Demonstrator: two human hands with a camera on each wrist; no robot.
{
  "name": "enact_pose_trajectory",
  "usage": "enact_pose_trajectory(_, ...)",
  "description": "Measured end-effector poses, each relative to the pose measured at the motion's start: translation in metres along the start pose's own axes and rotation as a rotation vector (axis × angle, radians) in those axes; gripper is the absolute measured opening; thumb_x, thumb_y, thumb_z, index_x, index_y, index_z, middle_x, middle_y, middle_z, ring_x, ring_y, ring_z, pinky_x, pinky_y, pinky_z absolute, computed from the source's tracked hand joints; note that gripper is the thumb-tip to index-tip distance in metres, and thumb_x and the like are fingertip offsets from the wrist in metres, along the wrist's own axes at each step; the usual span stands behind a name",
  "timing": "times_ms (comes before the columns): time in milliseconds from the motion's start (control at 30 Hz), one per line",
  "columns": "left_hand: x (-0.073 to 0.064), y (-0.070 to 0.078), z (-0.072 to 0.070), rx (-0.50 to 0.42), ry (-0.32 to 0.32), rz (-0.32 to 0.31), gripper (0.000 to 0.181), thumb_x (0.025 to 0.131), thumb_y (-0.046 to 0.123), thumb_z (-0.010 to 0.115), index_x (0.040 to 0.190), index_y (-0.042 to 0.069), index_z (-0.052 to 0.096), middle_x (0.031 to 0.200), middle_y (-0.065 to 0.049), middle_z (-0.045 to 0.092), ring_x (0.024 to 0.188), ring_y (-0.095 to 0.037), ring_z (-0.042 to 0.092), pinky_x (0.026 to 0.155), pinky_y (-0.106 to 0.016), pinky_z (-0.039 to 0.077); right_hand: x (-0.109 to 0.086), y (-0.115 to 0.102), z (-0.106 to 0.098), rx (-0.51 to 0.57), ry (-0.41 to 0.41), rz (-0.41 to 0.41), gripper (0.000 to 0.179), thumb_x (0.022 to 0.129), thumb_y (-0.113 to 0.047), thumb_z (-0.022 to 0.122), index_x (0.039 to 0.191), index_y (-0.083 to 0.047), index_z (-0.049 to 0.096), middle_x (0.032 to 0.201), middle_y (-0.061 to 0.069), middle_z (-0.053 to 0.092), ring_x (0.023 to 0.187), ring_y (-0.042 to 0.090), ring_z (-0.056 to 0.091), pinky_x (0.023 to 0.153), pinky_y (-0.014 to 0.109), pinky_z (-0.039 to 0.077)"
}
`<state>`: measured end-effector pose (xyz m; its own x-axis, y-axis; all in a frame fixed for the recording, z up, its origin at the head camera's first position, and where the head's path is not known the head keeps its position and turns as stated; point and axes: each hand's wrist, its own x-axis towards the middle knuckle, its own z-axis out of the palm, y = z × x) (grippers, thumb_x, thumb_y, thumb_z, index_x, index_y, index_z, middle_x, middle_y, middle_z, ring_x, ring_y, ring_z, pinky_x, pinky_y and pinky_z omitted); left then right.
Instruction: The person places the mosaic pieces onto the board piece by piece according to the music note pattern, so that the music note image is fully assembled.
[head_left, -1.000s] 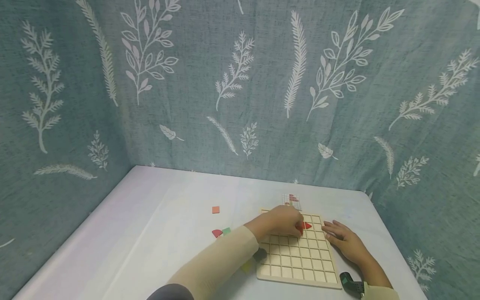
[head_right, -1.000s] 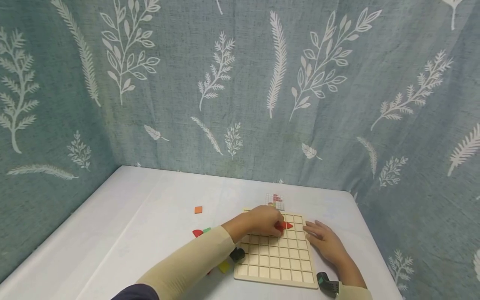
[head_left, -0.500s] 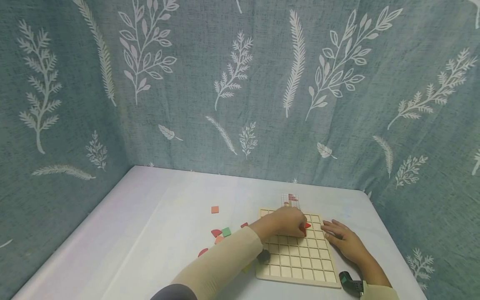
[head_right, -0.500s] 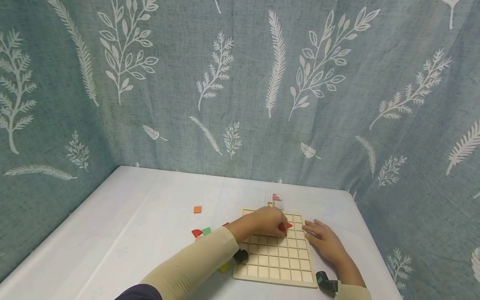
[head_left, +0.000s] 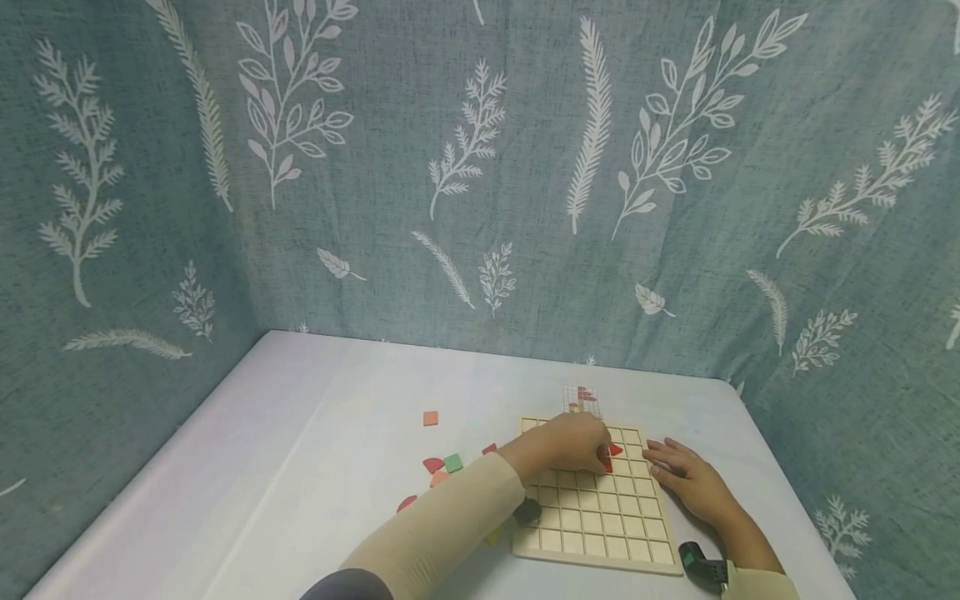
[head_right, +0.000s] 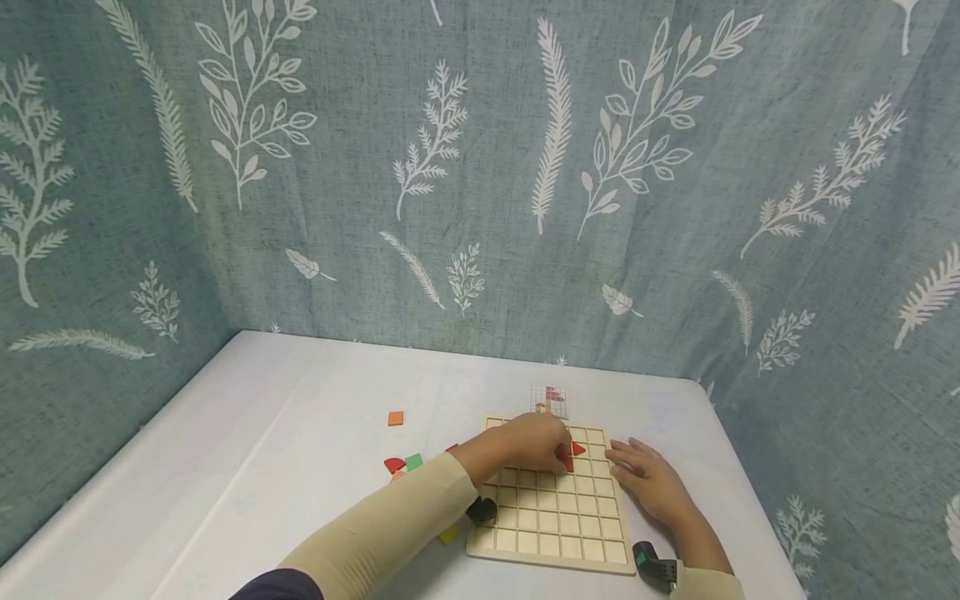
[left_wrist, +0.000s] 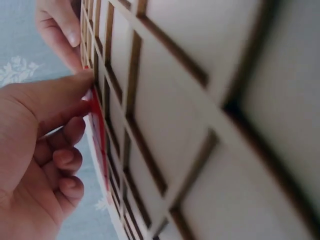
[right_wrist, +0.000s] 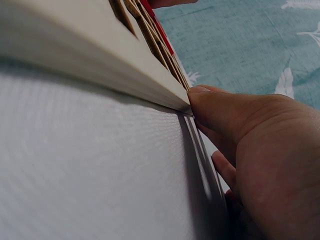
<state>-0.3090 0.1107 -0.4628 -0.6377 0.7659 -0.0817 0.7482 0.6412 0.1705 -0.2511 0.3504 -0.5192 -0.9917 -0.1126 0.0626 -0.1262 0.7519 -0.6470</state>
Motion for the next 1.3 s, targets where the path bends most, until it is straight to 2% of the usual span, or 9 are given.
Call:
enact_pose_trajectory(333,0.0,0.004,-0.004,0.002,-0.001,-0.043,0.014,0.083,0.036,0.077,0.081,0.023,0.07,0.073,0.016,0.059,0.065,-0.003,0.054,0.06,-0.023,0.046,0.0,-0.001,-0.001,-0.011,-0.003,-0.023,0.049,0.093,-0.043,0.061,0.127,-0.008,0.065,0.145,0.012,0.047,0.14,0.042,0.024,0.105,0.066,0.016)
enact_pose_trajectory(667,-0.003,0.007,-0.006,0.082,0.014,-0.04,0.017,0.081,0.037,0.076,0.075,0.025,0.067,0.066,0.016,0.056,0.059,-0.005,0.051,0.054,-0.024,0.043,0.0,0.001,-0.001,-0.018,-0.01,-0.019,0.051,0.093,-0.044,0.061,0.128,-0.008,0.064,0.146,0.011,0.046,0.14,0.042,0.024,0.105,0.067,0.016)
enact_pose_trajectory(867,-0.007,0.003,-0.01,0.1,0.005,-0.046,0.015,0.083,0.04,0.076,0.081,0.027,0.07,0.072,0.018,0.058,0.065,-0.003,0.053,0.062,-0.023,0.046,0.001,0.0,-0.002,-0.02,-0.015,-0.026,0.053,0.092,-0.046,0.061,0.128,-0.007,0.064,0.145,0.012,0.046,0.139,0.043,0.024,0.104,0.067,0.016)
enact_pose_trajectory(1067,-0.017,-0.008,-0.017,0.112,-0.009,0.029,0.016,0.087,0.038,0.073,0.08,0.024,0.071,0.073,0.015,0.059,0.067,-0.003,0.052,0.063,-0.022,0.045,0.0,0.0,-0.001,-0.025,-0.011,-0.025,0.052,0.093,-0.045,0.061,0.128,-0.007,0.064,0.145,0.013,0.047,0.139,0.043,0.024,0.104,0.067,0.016)
enact_pose_trajectory(1300,-0.041,-0.015,-0.024,0.122,0.013,0.065,0.011,0.086,0.033,0.075,0.089,0.022,0.076,0.077,0.015,0.062,0.069,-0.001,0.054,0.065,-0.018,0.045,0.0,-0.002,-0.001,-0.013,-0.024,0.008,0.057,0.091,-0.049,0.06,0.127,-0.006,0.064,0.145,0.014,0.046,0.14,0.043,0.023,0.105,0.068,0.015)
